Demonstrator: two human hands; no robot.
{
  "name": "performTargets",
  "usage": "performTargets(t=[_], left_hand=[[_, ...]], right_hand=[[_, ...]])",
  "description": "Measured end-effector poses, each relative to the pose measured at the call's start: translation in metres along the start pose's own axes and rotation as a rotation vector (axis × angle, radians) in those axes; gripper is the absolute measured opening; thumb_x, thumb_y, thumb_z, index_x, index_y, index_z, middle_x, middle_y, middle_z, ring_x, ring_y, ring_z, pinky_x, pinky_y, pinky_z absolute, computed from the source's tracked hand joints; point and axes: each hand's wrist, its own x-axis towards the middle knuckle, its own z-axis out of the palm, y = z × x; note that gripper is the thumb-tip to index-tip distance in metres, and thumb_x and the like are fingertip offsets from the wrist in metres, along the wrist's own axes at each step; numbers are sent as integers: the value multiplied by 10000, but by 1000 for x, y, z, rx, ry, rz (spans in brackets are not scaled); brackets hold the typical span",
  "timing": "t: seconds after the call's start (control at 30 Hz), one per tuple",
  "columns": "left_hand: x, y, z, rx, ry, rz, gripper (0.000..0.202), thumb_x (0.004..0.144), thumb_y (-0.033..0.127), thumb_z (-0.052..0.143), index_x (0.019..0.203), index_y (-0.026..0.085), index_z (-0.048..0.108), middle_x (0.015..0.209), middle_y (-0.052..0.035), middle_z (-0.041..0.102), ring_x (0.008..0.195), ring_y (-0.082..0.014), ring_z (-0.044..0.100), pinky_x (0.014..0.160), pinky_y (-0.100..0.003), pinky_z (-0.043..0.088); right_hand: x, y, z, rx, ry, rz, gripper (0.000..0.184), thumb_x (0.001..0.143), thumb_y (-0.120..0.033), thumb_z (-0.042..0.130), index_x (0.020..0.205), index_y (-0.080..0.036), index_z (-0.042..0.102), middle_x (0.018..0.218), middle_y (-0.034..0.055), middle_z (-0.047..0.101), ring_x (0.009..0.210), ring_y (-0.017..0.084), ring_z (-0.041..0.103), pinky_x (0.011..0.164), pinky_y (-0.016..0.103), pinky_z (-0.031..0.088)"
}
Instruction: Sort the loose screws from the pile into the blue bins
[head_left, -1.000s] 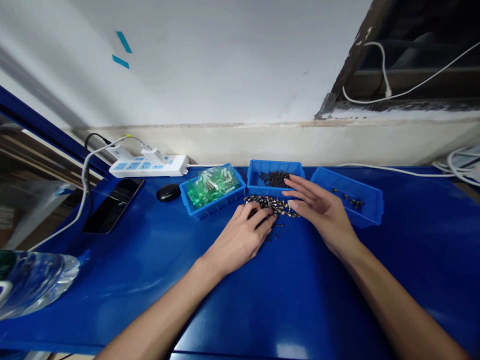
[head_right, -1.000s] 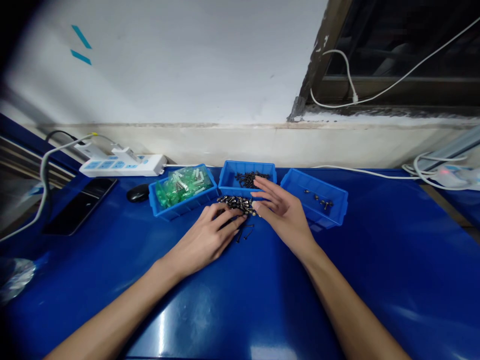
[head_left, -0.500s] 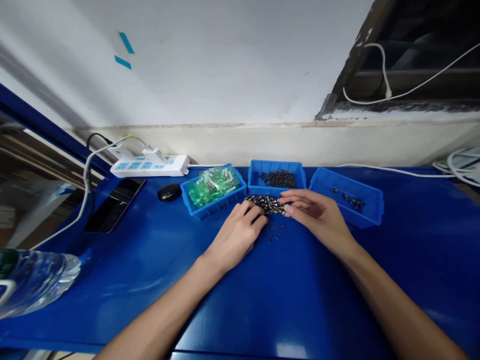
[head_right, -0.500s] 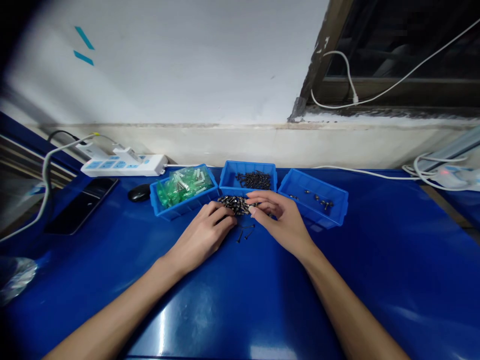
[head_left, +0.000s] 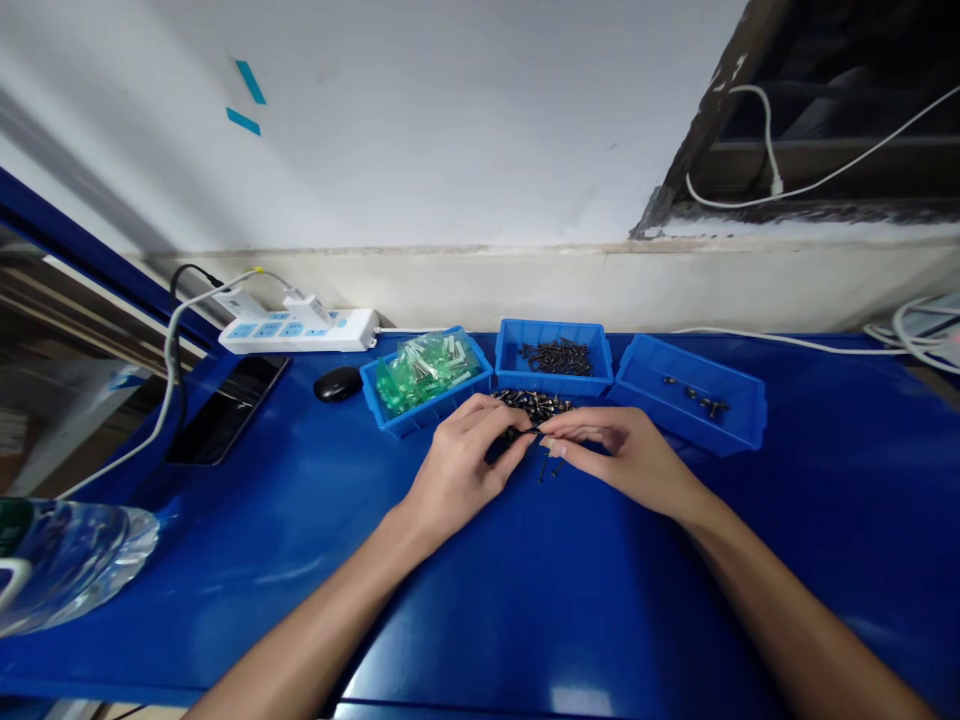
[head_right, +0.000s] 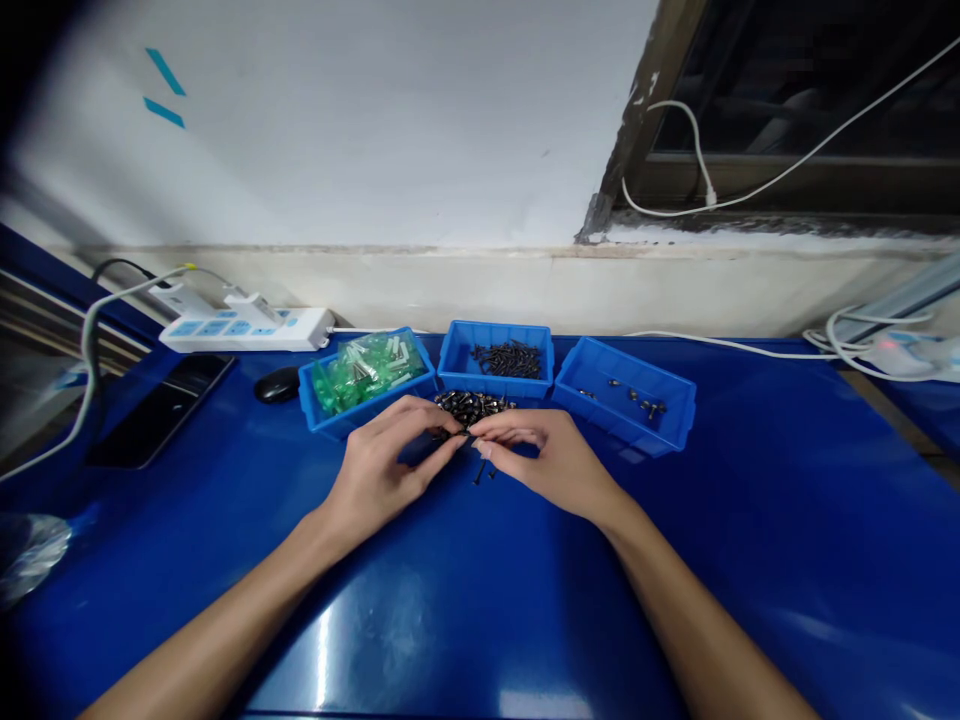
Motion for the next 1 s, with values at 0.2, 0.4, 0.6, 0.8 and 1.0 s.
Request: performTargets(t=[0.2,0.4,0.6,0.8,1.0], left_hand=[[1,1,-3,45,-124,-13,93,988,231,623,926,173,662,869,-53,704,850,-192,624,788,-332,563],[-2,-4,-1,162,-457,211,279,1032,146,505,1239,167,690,1217,-93,737,1133,-249,582,1010,-425,511],[-5,-9,4,295,-544,214,235,1021,130,525,1158,150,714,1118,-100,748,1067,-259,604,924,-411,508],[-3,-6,2,335,-535,223,208,1027,113,495,1056,130,700,979,-94,704,954,-245,591,856,-371,510],[-3,-4,2,357,-516,220,204,1039,135,484,1057,128,687,1021,-100,702,970,-247,595,883,-371,526]], right_hand=[[3,9,-6,87,44,41,179,750,-364,821,868,-231,840,830,54,818,803,260,787,764,377,641],[6,25,-13,168,273,-116,498,809,-404,828,1289,-324,722,1348,61,716,1136,285,725,953,456,615],[6,26,-13,208,206,-104,476,818,-349,824,1280,-328,711,1320,64,728,1033,260,752,902,433,627],[4,21,-11,214,212,-76,439,820,-348,817,1245,-302,720,1262,69,753,977,239,757,905,426,627],[5,21,-12,237,213,-74,407,806,-335,836,1200,-296,744,1203,62,774,935,221,760,868,382,628]])
